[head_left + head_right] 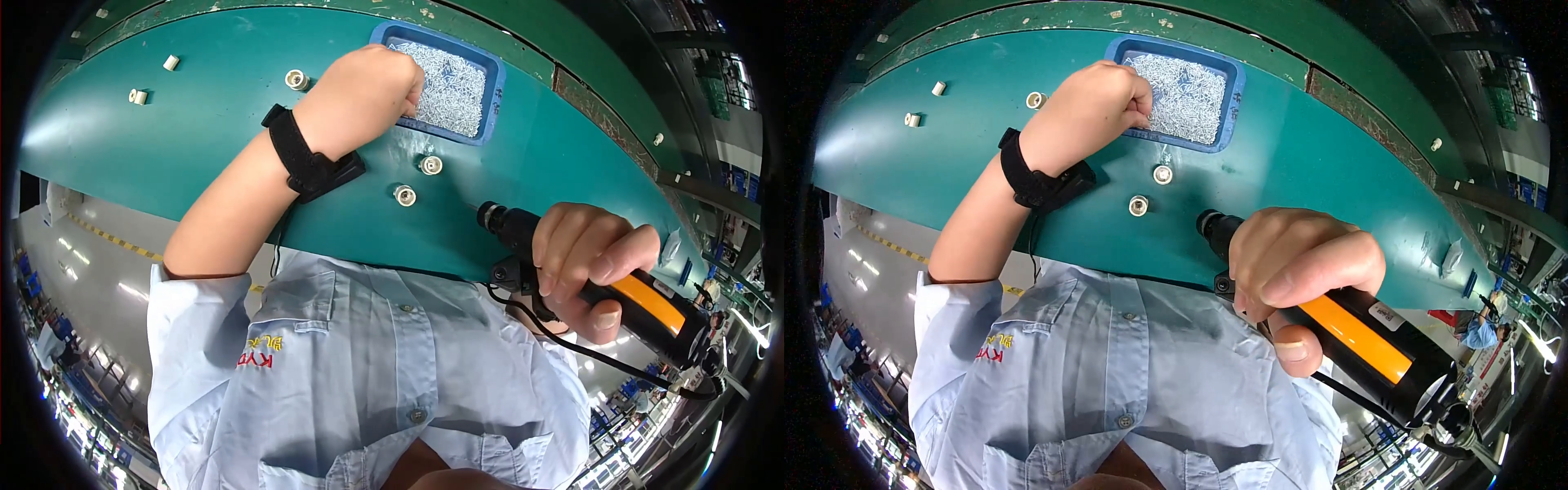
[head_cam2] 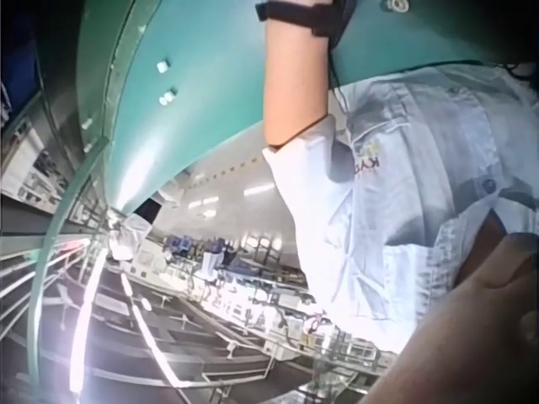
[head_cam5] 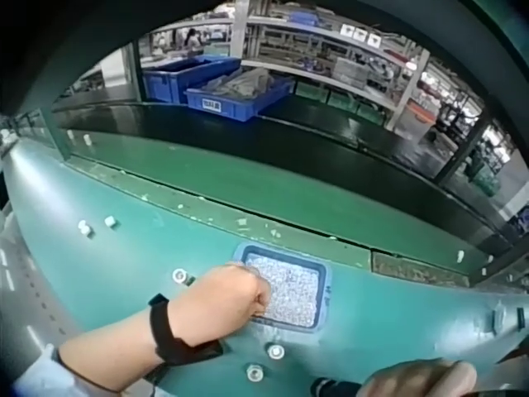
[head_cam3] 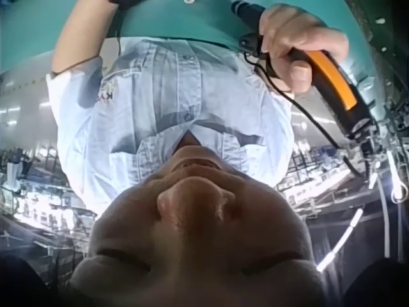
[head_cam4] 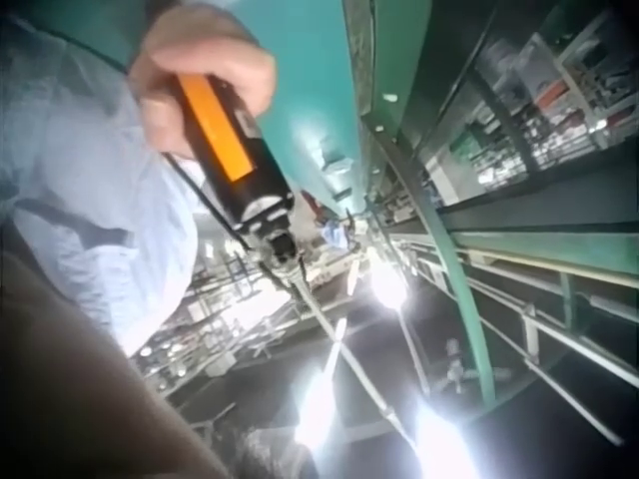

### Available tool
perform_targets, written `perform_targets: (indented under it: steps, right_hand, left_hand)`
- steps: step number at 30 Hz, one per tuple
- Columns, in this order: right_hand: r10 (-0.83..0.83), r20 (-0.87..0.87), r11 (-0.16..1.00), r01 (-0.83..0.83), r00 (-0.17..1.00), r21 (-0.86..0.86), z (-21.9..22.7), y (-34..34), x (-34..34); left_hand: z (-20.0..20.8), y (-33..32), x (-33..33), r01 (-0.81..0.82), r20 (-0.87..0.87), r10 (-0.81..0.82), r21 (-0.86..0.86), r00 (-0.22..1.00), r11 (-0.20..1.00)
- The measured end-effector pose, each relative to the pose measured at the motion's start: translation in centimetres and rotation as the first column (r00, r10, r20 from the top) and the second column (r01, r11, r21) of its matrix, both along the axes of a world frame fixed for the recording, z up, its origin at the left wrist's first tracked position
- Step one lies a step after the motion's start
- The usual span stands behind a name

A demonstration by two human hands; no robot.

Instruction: Assemble electronic components by placing them into a housing and securing them with an electric screwdriver.

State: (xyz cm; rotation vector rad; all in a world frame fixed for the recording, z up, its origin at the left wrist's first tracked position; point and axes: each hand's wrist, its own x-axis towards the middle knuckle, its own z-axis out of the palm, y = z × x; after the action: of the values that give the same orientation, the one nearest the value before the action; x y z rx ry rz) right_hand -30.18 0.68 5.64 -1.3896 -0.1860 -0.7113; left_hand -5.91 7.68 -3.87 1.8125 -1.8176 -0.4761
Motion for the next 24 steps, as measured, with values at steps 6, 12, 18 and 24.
perform_targets:
  steps: [6, 12, 18, 24]
  right_hand:
    - [-0.076, -0.024, 0.997, 0.076, 0.997, -0.003, -0.3, -0.1, -0.5]
    - [-0.106, -0.002, 0.994, 0.106, 0.994, -0.006, -0.1, 0.1, -0.2]
    - [-0.316, 0.033, 0.942, 0.310, 0.948, 0.129, 1.6, 2.7, 0.5]
    - [-0.055, 0.232, 0.997, 0.043, 0.971, 0.058, 0.7, 2.7, 1.3]
  left_hand:
    - [-0.3, 0.2, 0.1, -0.121, -0.069, 0.111, -0.172, 0.991, 0.978]
    - [-0.4, 0.7, -0.5, -0.168, 0.025, 0.194, -0.397, 0.981, 0.902]
    - [2.5, 4.5, -3.4, -0.165, -0.205, 0.113, -0.258, 0.972, 0.952]
    - [2.0, 9.1, -7.0, -0.168, -0.543, 0.064, -0.144, 0.837, 0.975]
